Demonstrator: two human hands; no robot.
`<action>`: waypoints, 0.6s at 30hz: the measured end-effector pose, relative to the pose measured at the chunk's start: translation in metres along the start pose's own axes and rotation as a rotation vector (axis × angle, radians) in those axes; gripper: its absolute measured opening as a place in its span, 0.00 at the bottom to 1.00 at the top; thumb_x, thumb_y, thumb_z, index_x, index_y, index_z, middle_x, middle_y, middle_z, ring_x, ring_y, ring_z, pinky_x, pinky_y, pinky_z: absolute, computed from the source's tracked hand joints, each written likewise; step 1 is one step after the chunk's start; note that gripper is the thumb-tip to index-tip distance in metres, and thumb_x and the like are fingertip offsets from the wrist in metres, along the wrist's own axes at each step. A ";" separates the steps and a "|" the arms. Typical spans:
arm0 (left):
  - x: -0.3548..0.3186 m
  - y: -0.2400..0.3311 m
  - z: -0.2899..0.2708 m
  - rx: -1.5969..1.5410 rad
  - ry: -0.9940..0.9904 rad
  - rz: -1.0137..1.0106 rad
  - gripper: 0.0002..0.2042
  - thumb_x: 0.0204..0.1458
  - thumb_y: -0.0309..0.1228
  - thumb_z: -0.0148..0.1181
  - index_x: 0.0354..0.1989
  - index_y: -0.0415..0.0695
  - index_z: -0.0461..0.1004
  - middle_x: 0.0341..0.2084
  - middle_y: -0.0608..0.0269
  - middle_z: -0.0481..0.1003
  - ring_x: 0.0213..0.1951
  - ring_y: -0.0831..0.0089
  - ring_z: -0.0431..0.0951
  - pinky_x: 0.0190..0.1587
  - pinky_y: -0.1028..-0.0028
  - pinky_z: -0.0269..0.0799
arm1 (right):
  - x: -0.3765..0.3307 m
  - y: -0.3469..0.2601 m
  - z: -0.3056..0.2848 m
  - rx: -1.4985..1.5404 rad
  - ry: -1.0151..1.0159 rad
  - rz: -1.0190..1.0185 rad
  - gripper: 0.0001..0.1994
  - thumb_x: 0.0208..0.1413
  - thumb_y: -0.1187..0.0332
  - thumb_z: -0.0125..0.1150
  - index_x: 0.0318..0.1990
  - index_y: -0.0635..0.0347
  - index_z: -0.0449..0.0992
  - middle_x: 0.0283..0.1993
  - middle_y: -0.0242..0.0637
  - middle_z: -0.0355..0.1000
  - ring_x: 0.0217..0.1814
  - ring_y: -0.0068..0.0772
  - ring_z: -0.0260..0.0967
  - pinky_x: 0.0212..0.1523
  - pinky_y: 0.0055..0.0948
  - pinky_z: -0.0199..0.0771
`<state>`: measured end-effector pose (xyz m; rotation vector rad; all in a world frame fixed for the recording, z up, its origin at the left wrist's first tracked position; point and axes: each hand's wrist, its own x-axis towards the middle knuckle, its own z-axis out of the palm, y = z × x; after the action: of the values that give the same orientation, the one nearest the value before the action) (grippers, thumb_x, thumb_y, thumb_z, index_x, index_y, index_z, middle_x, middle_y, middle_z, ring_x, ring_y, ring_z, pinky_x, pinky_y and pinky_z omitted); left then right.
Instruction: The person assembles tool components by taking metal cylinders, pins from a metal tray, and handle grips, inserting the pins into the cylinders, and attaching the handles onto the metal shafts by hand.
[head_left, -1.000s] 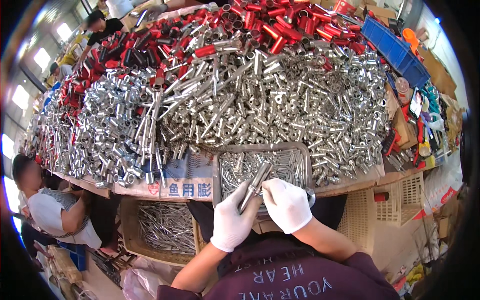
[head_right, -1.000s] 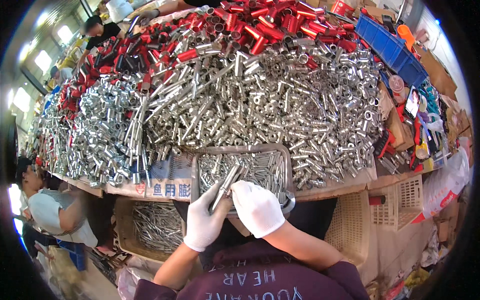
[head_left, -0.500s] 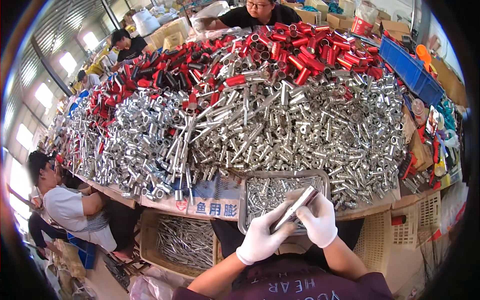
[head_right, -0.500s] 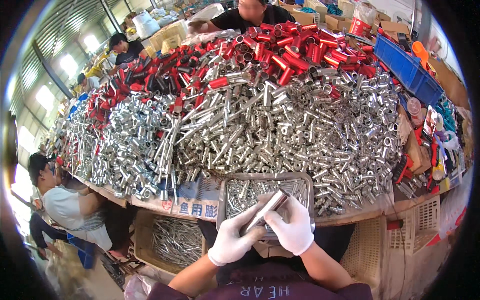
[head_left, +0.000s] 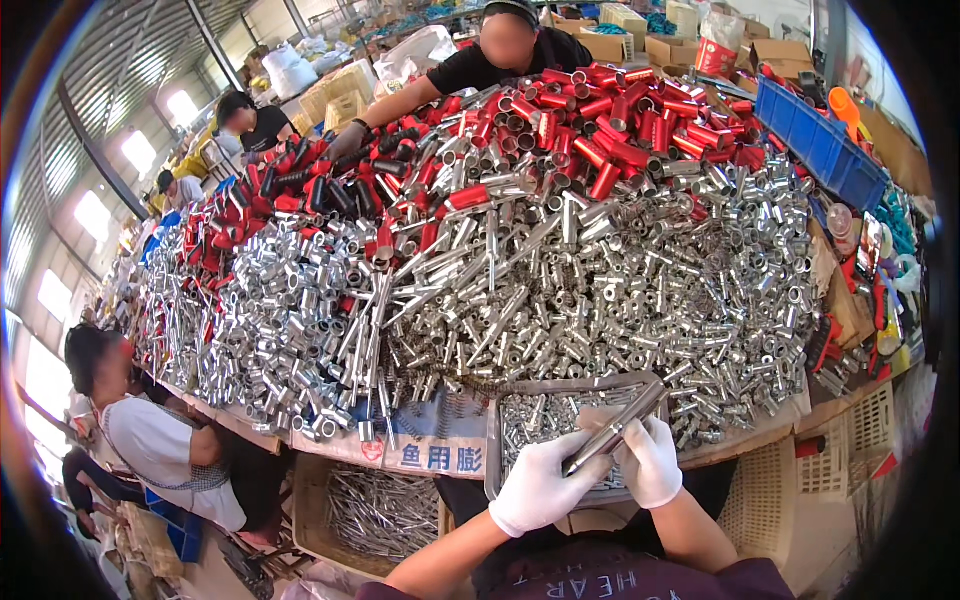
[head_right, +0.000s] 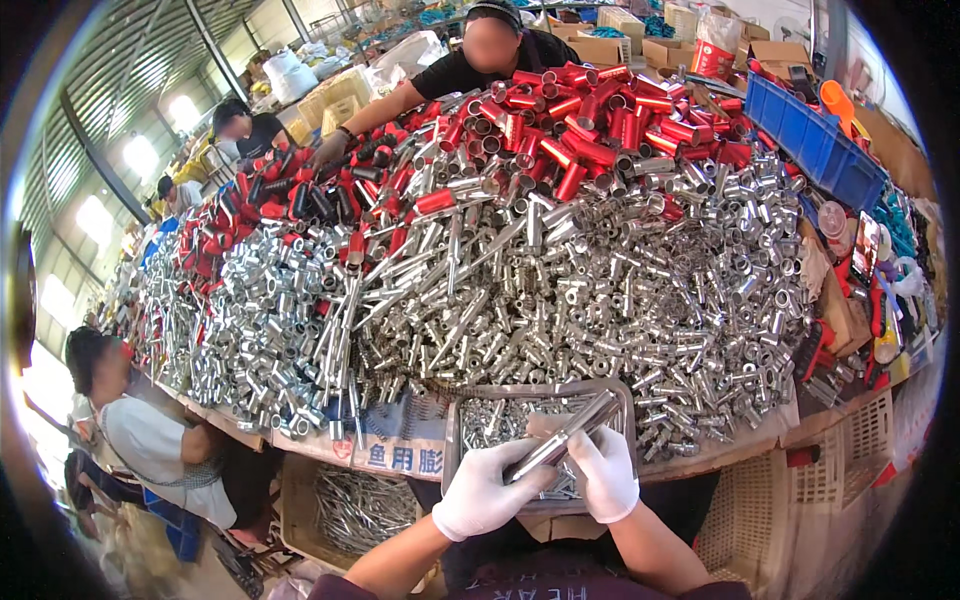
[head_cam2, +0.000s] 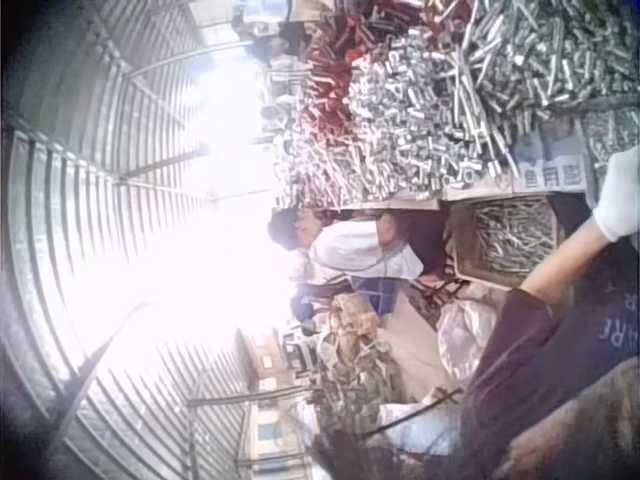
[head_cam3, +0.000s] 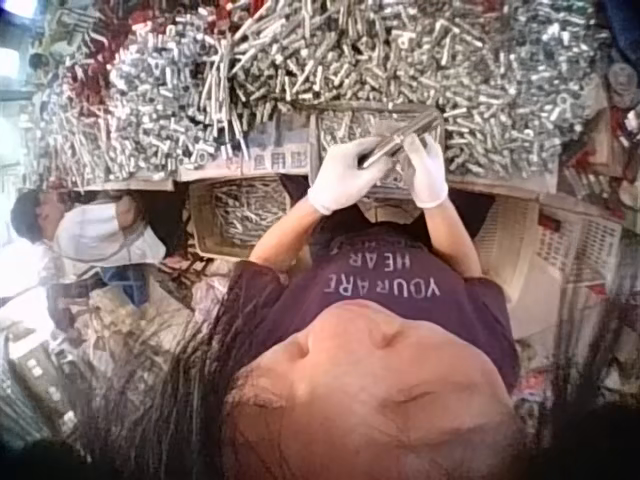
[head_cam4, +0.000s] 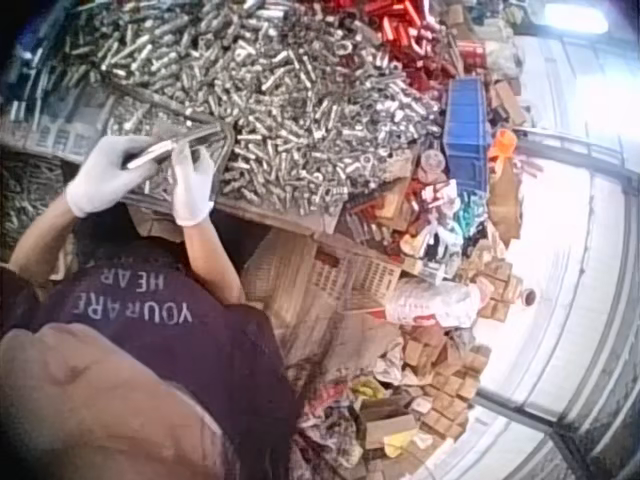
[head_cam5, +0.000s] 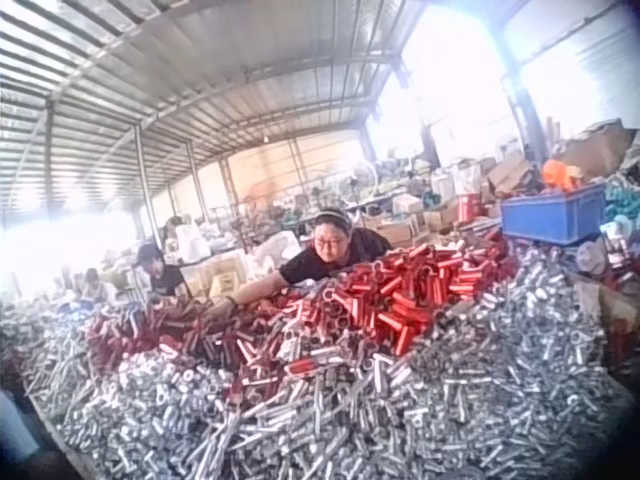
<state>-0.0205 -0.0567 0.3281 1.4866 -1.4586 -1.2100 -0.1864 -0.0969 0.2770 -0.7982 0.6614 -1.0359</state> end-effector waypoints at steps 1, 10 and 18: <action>0.003 0.003 -0.001 0.021 -0.031 -0.015 0.18 0.53 0.36 0.65 0.50 0.39 0.77 0.25 0.57 0.78 0.29 0.82 0.74 0.36 0.74 0.74 | 0.001 0.001 -0.003 -0.056 -0.030 -0.052 0.25 0.63 0.57 0.57 0.52 0.77 0.73 0.50 0.50 0.76 0.50 0.38 0.75 0.57 0.36 0.69; 0.029 0.001 0.006 0.034 -0.085 0.099 0.16 0.54 0.35 0.64 0.49 0.41 0.78 0.22 0.59 0.76 0.25 0.83 0.70 0.32 0.75 0.72 | 0.008 -0.018 -0.006 0.059 0.126 -0.067 0.23 0.60 0.62 0.60 0.54 0.77 0.71 0.47 0.50 0.77 0.46 0.36 0.76 0.52 0.35 0.73; 0.023 0.022 0.004 0.162 -0.026 -0.069 0.14 0.50 0.33 0.60 0.41 0.37 0.80 0.24 0.54 0.80 0.31 0.75 0.80 0.37 0.72 0.74 | 0.015 -0.036 -0.011 -0.223 0.028 -0.026 0.26 0.52 0.75 0.67 0.59 0.61 0.66 0.40 0.33 0.73 0.41 0.21 0.71 0.43 0.23 0.73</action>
<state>-0.0334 -0.0816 0.3438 1.6469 -1.5654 -1.1787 -0.2069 -0.1243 0.2994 -0.9890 0.8017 -1.0095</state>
